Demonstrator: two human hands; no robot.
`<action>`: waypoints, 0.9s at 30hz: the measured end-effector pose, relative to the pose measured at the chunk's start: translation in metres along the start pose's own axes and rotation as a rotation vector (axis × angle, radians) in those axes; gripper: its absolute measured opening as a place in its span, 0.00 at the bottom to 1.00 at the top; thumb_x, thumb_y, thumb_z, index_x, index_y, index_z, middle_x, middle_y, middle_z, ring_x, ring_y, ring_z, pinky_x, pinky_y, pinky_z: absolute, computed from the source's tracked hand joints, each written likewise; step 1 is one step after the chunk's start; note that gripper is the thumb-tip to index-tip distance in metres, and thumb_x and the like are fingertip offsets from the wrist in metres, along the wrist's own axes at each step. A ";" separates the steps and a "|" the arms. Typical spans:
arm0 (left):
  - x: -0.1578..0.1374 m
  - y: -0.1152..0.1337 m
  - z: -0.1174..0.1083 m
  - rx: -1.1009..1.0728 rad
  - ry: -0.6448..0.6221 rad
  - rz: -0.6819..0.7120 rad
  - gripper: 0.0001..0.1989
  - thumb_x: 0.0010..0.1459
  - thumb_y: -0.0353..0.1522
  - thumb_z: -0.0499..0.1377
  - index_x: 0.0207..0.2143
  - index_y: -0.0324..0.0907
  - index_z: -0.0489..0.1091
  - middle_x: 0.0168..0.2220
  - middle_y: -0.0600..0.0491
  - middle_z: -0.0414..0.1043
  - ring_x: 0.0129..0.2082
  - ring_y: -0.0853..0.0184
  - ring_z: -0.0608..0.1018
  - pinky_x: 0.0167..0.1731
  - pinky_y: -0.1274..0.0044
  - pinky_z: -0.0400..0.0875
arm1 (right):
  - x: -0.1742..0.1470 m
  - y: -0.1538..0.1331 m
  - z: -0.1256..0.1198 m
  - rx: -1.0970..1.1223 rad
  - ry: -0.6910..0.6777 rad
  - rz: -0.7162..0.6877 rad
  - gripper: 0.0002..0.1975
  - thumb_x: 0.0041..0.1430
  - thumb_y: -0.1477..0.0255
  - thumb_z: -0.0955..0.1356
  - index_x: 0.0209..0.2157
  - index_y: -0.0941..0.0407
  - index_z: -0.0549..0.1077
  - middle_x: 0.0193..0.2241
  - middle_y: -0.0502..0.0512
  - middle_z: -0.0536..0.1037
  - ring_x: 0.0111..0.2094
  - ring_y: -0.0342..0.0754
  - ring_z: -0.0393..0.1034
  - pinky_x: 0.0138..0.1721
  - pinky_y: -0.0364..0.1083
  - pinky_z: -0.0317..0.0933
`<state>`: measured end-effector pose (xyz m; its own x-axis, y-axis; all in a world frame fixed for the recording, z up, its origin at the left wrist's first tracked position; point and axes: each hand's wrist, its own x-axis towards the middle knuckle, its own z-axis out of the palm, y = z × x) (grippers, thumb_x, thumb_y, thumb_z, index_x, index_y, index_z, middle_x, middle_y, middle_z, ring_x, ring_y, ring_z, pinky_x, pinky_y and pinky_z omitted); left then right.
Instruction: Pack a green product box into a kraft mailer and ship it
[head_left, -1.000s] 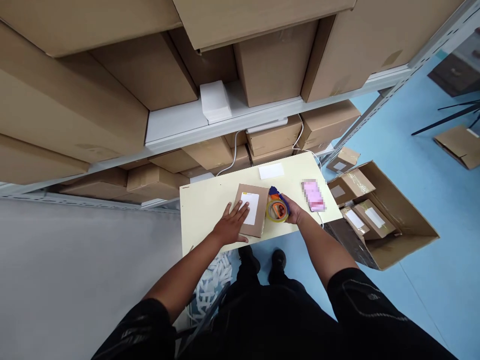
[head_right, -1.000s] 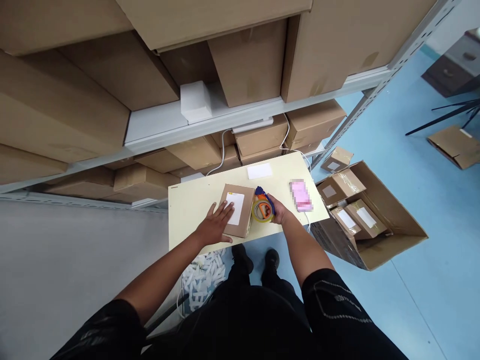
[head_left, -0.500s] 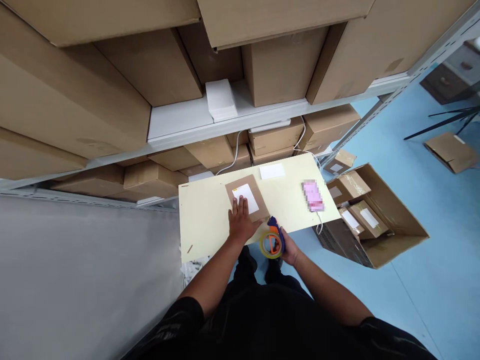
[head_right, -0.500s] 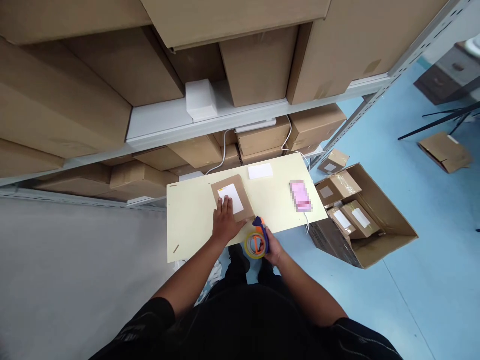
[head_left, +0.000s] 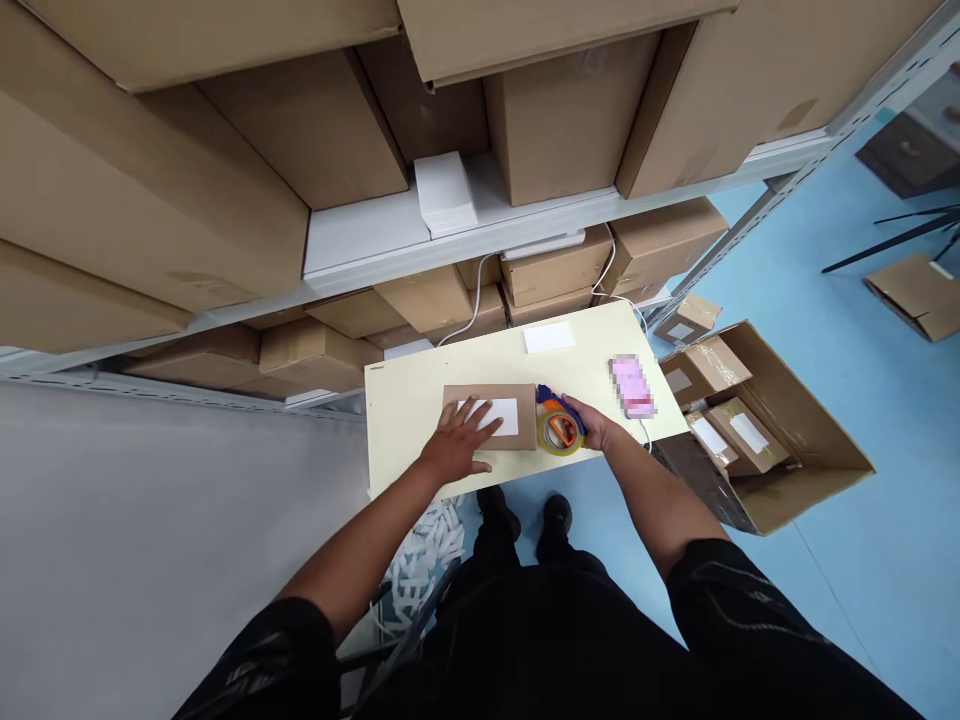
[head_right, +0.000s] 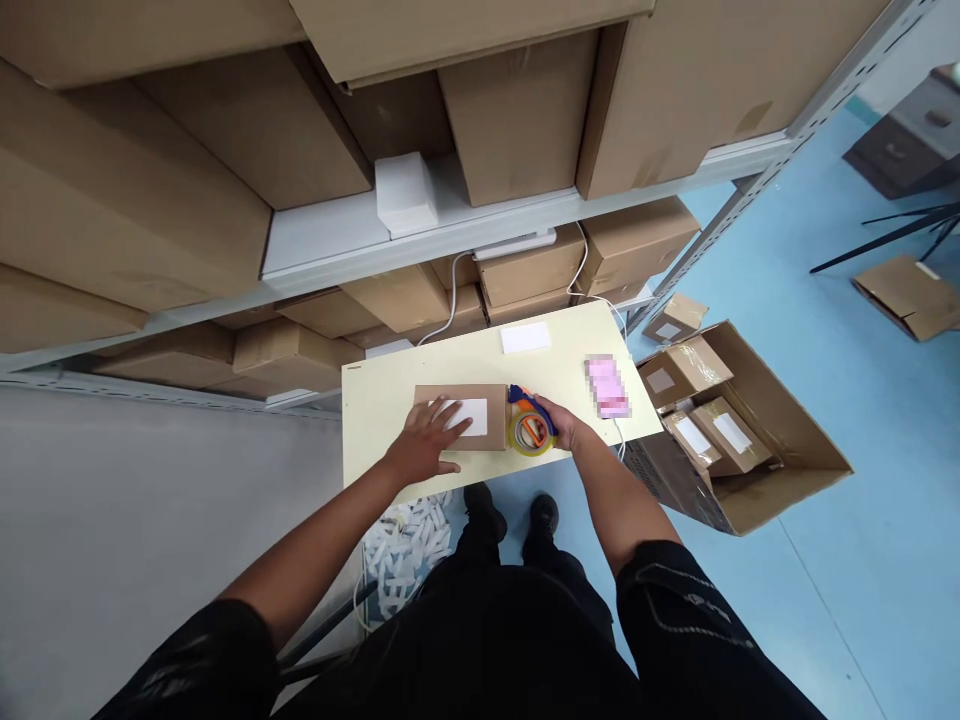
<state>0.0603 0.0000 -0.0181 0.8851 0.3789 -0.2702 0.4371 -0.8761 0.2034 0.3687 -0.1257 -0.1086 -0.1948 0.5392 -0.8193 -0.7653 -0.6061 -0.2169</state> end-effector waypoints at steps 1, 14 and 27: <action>0.004 -0.008 0.000 0.014 0.016 0.014 0.46 0.55 0.48 0.70 0.73 0.57 0.57 0.77 0.49 0.47 0.76 0.42 0.47 0.71 0.47 0.34 | 0.002 -0.008 0.004 -0.024 -0.003 0.017 0.21 0.70 0.53 0.67 0.43 0.59 0.76 0.32 0.59 0.84 0.31 0.52 0.79 0.39 0.51 0.76; 0.050 0.043 -0.004 -0.205 0.058 -0.630 0.42 0.65 0.55 0.53 0.76 0.56 0.46 0.79 0.52 0.34 0.77 0.42 0.36 0.65 0.37 0.44 | -0.016 0.139 0.026 0.242 0.108 -0.172 0.27 0.71 0.48 0.63 0.51 0.56 0.78 0.43 0.58 0.86 0.44 0.53 0.82 0.46 0.51 0.77; 0.024 -0.008 -0.014 -0.033 -0.087 0.043 0.43 0.55 0.42 0.71 0.71 0.51 0.61 0.75 0.44 0.52 0.74 0.44 0.54 0.71 0.52 0.45 | -0.006 0.026 0.011 0.026 0.023 0.012 0.24 0.71 0.51 0.63 0.42 0.58 0.77 0.33 0.59 0.84 0.33 0.52 0.80 0.43 0.51 0.76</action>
<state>0.0803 0.0200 -0.0131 0.8867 0.3123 -0.3410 0.4051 -0.8802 0.2472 0.3434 -0.1382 -0.1029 -0.1904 0.5179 -0.8340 -0.7784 -0.5973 -0.1932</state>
